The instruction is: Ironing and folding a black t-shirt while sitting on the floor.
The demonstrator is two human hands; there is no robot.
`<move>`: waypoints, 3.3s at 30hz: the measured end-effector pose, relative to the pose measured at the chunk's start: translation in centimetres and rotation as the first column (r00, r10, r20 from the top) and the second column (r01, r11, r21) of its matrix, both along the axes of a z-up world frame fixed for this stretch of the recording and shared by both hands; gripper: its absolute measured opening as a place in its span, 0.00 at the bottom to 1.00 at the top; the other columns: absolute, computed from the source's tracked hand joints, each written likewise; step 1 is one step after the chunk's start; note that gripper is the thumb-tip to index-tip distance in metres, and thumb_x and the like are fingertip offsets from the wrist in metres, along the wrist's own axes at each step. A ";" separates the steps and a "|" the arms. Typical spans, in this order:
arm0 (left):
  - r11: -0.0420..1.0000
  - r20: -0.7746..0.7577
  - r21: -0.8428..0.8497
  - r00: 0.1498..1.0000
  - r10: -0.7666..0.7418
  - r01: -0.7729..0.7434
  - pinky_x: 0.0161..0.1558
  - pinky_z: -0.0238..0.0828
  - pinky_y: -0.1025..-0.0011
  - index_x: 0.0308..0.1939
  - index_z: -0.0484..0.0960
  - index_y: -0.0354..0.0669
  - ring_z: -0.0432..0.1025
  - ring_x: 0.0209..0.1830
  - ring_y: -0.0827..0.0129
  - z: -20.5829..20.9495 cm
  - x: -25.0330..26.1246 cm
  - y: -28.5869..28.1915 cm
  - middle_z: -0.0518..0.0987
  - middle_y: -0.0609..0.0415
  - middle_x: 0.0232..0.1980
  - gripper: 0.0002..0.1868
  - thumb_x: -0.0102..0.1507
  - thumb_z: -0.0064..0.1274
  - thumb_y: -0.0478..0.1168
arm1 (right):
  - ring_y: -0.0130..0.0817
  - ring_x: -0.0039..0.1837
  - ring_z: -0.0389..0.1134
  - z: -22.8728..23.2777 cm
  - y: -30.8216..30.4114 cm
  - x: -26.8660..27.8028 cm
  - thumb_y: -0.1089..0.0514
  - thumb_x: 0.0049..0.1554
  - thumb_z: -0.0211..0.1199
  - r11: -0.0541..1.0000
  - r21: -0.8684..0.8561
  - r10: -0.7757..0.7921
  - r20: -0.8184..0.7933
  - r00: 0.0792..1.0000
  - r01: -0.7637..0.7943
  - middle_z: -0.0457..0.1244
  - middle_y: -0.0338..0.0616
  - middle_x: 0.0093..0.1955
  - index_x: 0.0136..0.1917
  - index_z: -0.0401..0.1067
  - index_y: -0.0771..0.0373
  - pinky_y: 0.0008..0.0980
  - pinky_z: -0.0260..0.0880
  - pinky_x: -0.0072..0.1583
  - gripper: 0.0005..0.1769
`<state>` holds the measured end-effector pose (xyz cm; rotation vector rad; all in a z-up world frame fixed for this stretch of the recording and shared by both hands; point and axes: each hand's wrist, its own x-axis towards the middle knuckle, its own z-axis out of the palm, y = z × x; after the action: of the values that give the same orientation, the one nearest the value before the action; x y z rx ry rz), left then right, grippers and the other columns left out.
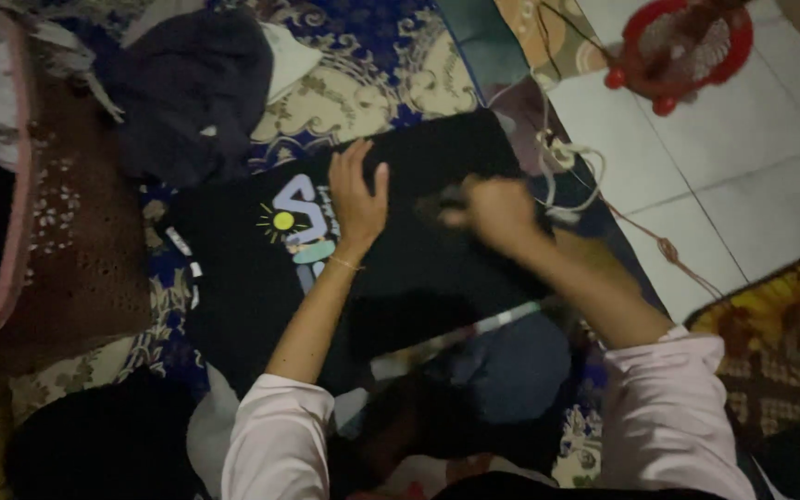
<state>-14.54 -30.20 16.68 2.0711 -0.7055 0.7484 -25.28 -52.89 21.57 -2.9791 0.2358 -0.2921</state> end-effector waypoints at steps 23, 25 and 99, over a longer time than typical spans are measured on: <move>0.839 -0.380 0.472 0.921 -0.083 0.271 0.78 0.28 0.46 0.79 0.45 0.25 0.38 0.84 0.49 -6.5 -11.1 -4.9 0.48 0.36 0.83 0.45 0.72 0.34 0.60 | 0.58 0.36 0.71 -1.7 -4.7 -6.4 0.27 0.40 0.74 0.999 0.038 0.016 -0.042 0.999 -0.014 0.68 0.56 0.33 0.44 0.75 0.61 0.53 0.71 0.38 0.37; 0.824 -0.387 0.493 0.919 -0.078 0.278 0.78 0.28 0.46 0.79 0.45 0.26 0.38 0.84 0.49 -7.0 -11.2 -4.9 0.48 0.37 0.83 0.44 0.72 0.34 0.59 | 0.57 0.37 0.71 -3.6 -6.9 -5.0 0.25 0.41 0.73 1.000 -0.017 -0.021 -0.016 1.000 0.021 0.68 0.55 0.34 0.44 0.75 0.61 0.51 0.71 0.38 0.38; 0.988 -0.478 -0.025 0.866 -0.143 0.149 0.80 0.37 0.57 0.73 0.69 0.43 0.56 0.80 0.62 -9.7 -9.2 12.2 0.68 0.49 0.76 0.28 0.76 0.28 0.50 | 0.50 0.35 0.73 -1.5 12.1 -4.3 0.21 0.39 0.68 0.769 -0.078 0.620 -0.155 0.769 -0.635 0.69 0.48 0.32 0.42 0.78 0.57 0.46 0.70 0.35 0.39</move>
<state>-23.70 -17.97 6.96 2.0696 -0.5721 0.1256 -29.57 -40.80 20.05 -2.9744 -0.7992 -0.0413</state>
